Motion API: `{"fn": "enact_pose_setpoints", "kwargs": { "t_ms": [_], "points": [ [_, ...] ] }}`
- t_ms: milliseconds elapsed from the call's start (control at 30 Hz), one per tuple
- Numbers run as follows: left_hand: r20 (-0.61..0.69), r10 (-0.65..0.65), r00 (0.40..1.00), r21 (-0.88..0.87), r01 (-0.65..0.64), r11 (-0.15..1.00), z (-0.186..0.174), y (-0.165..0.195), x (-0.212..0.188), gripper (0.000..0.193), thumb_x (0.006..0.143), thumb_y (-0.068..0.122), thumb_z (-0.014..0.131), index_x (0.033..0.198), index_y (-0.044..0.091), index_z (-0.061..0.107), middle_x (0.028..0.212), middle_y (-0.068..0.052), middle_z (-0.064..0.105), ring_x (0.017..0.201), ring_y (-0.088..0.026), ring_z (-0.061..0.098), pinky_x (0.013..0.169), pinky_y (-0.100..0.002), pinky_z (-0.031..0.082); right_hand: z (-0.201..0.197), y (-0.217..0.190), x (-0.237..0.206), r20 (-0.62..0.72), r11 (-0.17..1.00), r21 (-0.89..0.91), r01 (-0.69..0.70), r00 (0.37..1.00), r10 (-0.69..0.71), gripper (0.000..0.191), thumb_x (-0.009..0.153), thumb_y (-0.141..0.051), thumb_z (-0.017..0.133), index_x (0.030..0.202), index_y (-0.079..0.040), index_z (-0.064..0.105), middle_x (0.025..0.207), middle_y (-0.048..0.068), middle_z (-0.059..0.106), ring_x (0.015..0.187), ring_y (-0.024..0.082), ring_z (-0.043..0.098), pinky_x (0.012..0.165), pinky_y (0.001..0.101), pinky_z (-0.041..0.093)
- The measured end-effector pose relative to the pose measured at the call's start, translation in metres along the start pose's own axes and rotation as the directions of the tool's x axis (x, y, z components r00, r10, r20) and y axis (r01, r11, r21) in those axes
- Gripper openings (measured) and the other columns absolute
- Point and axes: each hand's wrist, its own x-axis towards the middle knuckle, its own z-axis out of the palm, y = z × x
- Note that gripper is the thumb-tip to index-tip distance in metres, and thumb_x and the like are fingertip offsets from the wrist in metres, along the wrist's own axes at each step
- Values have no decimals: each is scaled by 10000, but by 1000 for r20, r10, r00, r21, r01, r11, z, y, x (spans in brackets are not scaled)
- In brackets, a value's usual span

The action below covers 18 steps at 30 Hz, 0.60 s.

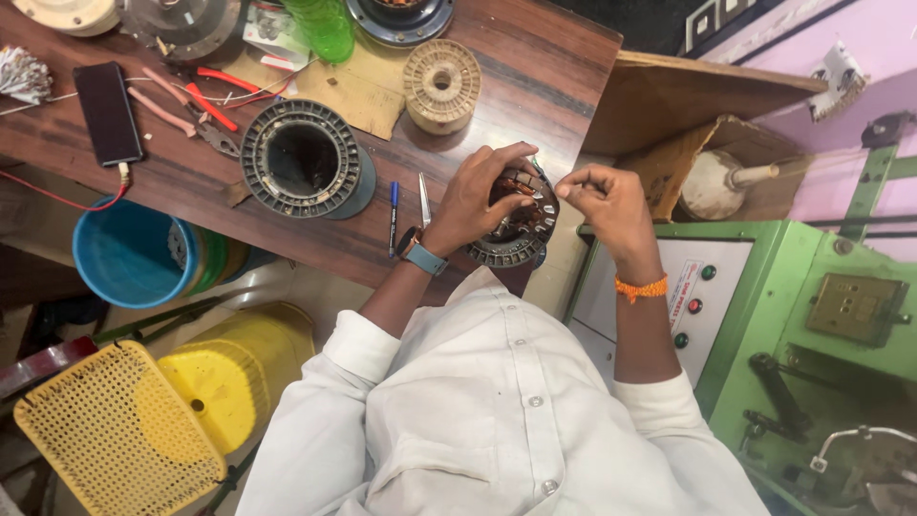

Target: The person works on an electric motor armature at a workbench, holding the rotor steady with one hand while using a small hand tool to work on the copper windings and commutator area, repositioning the armature repeatedly to reach different spots.

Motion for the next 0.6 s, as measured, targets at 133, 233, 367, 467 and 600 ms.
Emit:
{"fn": "enact_pose_setpoints", "kwargs": {
  "t_ms": [133,233,367,467,600],
  "points": [
    [42,56,998,83,-59,995,2,-5,1,452,863,145,814,1274,132,627,1136,-47,702,1026,-257,600,960,-398,470,12,-9,-20,-34,982,-151,109,993,-116,86,913,-105,765,935,-22,758,620,-25,511,562,37,387,486,256,297],
    [49,65,997,90,-70,994,4,-10,0,373,863,139,814,1201,125,659,1173,-48,688,1049,-263,602,968,-397,469,30,-13,-25,-26,912,-280,300,947,-319,104,908,-103,767,957,-13,748,711,41,629,550,96,479,486,289,374],
    [35,161,986,59,-163,985,1,-16,-4,342,851,115,810,1171,138,690,1309,-42,631,1161,-270,579,1031,-394,471,52,-17,-39,-60,824,-322,466,858,-509,99,947,-54,716,992,27,682,857,156,676,695,217,643,625,330,496],
    [7,260,965,208,-256,944,3,-19,-10,322,755,146,844,1054,158,725,1378,-81,541,1190,-301,509,1024,-446,426,50,-21,-44,-15,849,-333,410,898,-440,127,925,-84,738,985,15,685,846,152,680,667,259,646,619,349,499],
    [-138,229,964,112,-215,970,15,-23,-19,240,802,152,870,998,175,735,1443,-37,502,1231,-246,491,1041,-390,473,42,-23,-49,78,835,-319,448,890,-448,139,914,-116,744,989,-2,715,865,135,689,695,235,652,634,355,506]
  ]
}}
